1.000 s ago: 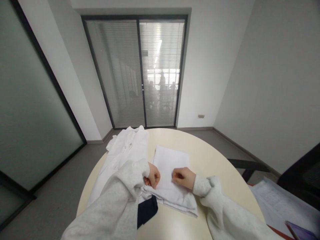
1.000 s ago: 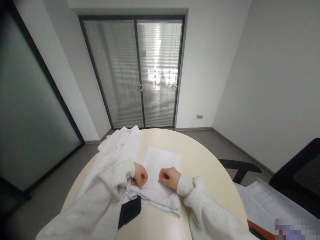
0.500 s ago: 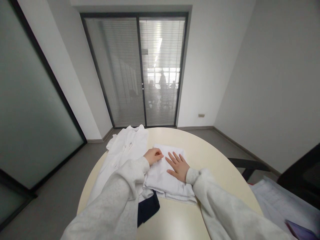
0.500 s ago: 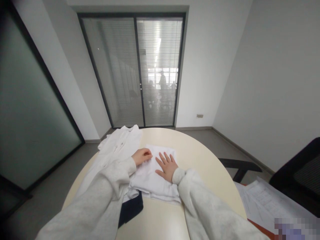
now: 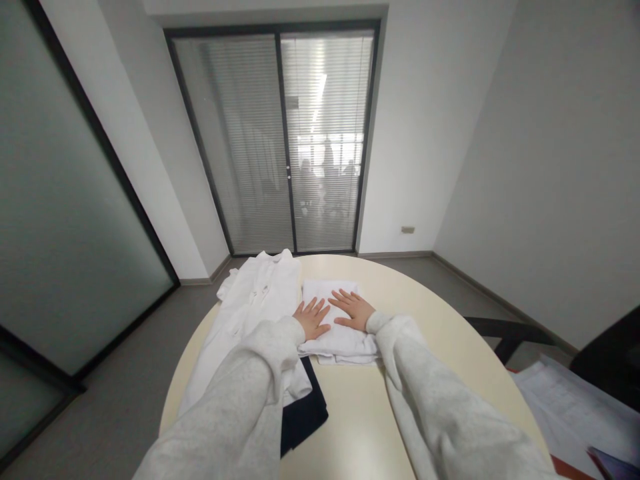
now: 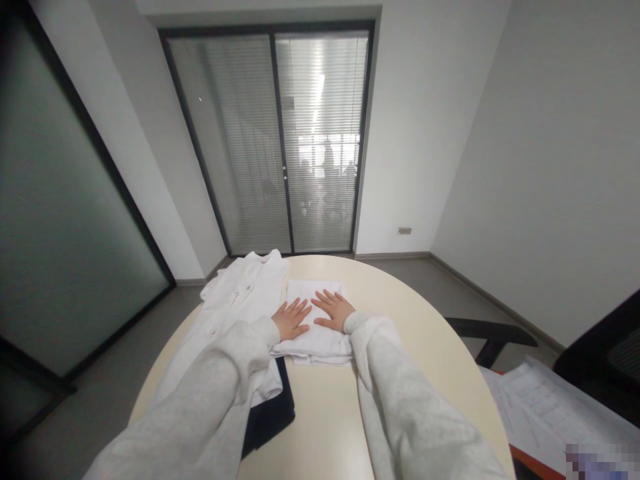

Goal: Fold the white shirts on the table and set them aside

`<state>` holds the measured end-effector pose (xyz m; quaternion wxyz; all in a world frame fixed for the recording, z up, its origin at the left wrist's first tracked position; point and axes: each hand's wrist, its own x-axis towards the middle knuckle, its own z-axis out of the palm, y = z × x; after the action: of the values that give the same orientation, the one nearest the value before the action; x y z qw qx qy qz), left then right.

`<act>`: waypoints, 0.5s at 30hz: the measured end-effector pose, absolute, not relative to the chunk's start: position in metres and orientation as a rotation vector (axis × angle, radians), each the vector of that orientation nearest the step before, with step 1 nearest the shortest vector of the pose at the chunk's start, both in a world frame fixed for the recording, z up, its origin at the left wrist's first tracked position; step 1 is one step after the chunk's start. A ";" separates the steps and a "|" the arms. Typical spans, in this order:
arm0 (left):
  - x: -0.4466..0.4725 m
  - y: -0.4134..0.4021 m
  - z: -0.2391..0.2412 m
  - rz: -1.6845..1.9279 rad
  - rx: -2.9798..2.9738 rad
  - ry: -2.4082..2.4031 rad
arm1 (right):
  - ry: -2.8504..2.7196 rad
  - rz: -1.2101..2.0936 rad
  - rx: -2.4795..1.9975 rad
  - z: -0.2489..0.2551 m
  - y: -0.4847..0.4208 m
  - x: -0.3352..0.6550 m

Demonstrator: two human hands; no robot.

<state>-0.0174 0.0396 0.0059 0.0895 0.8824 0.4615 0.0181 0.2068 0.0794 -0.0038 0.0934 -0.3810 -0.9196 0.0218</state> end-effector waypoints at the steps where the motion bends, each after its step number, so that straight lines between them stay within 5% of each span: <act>1: -0.017 0.039 0.005 0.043 2.617 1.373 | -2.715 0.076 -1.148 -0.006 0.082 0.209; 10: -0.018 0.063 0.045 -0.077 2.371 1.200 | -2.615 0.099 -1.203 -0.009 0.089 0.222; 15: -0.019 0.086 0.052 0.530 2.384 1.482 | -2.523 0.179 -1.112 0.001 0.083 0.225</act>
<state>-0.0192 0.0863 0.0519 0.1422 0.8260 0.5136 0.1835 0.2251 0.0832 0.0011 0.1881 -0.3952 -0.8969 0.0636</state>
